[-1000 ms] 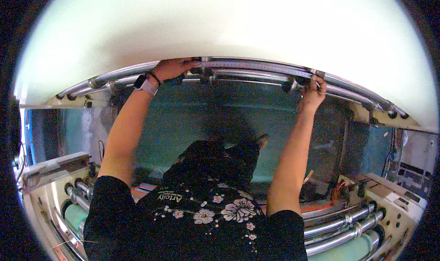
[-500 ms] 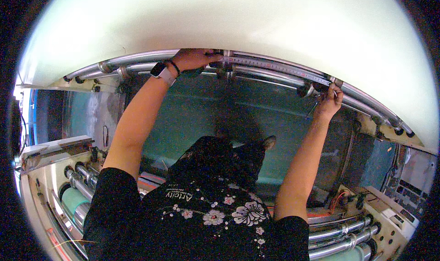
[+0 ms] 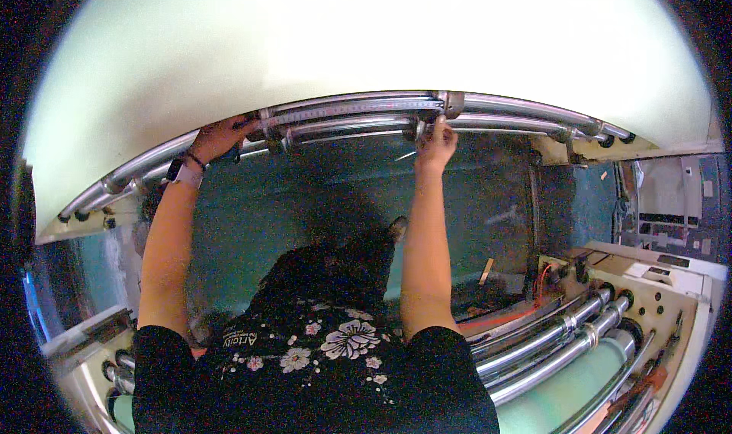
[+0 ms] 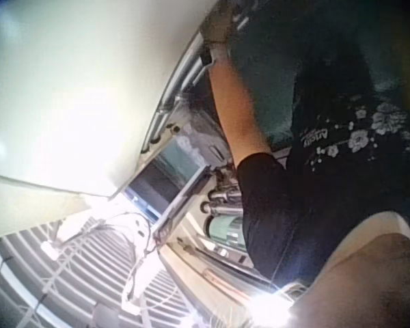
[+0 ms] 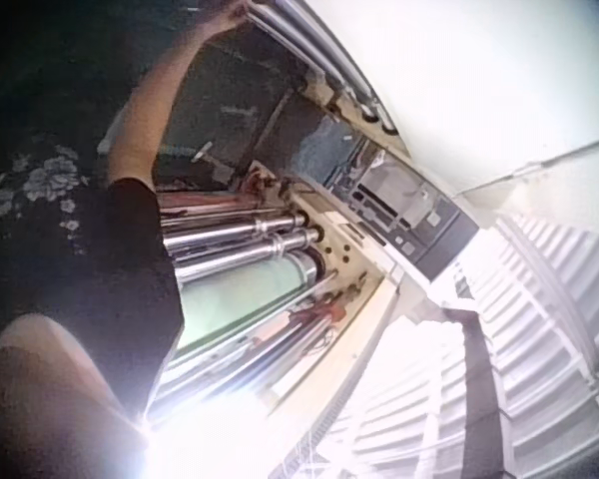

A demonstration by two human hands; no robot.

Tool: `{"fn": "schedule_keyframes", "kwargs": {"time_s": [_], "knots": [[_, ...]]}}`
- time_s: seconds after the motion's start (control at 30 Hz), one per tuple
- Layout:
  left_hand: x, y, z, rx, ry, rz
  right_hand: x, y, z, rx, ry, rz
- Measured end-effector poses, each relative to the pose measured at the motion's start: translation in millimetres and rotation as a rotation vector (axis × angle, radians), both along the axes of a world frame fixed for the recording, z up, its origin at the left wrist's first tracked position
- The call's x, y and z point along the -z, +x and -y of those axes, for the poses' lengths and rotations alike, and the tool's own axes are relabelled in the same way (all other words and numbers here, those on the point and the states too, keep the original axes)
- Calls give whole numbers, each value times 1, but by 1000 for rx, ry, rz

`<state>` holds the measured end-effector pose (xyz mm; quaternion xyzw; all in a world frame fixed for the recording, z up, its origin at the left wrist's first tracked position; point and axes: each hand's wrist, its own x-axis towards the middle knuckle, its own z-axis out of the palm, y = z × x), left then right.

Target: The person uses a tape measure to measure the distance between several parallel metal pipes mounted on a wall. They repeatedly extend and retract the tape measure to check spacing between adjacent pipes.

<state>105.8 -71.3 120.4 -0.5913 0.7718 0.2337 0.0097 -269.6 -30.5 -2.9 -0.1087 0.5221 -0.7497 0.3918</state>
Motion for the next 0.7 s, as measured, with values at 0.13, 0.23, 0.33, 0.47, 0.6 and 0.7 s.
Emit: {"fn": "schedule_keyframes", "kwargs": {"time_s": [0.13,0.23,0.33,0.47,0.6,0.7], "knots": [[17,8,7,-2,1,-65,-1,0,5,-206,54,127],[7,-1,-2,-21,17,-121,1,-1,6,-217,57,124],[13,5,1,-26,7,-121,3,3,8,-209,13,139],[16,7,3,-36,25,-80,4,5,9,-181,-2,177],[17,8,3,-15,4,-87,2,5,8,-175,9,187],[10,4,-1,-46,20,-96,2,4,7,-187,20,198]]}}
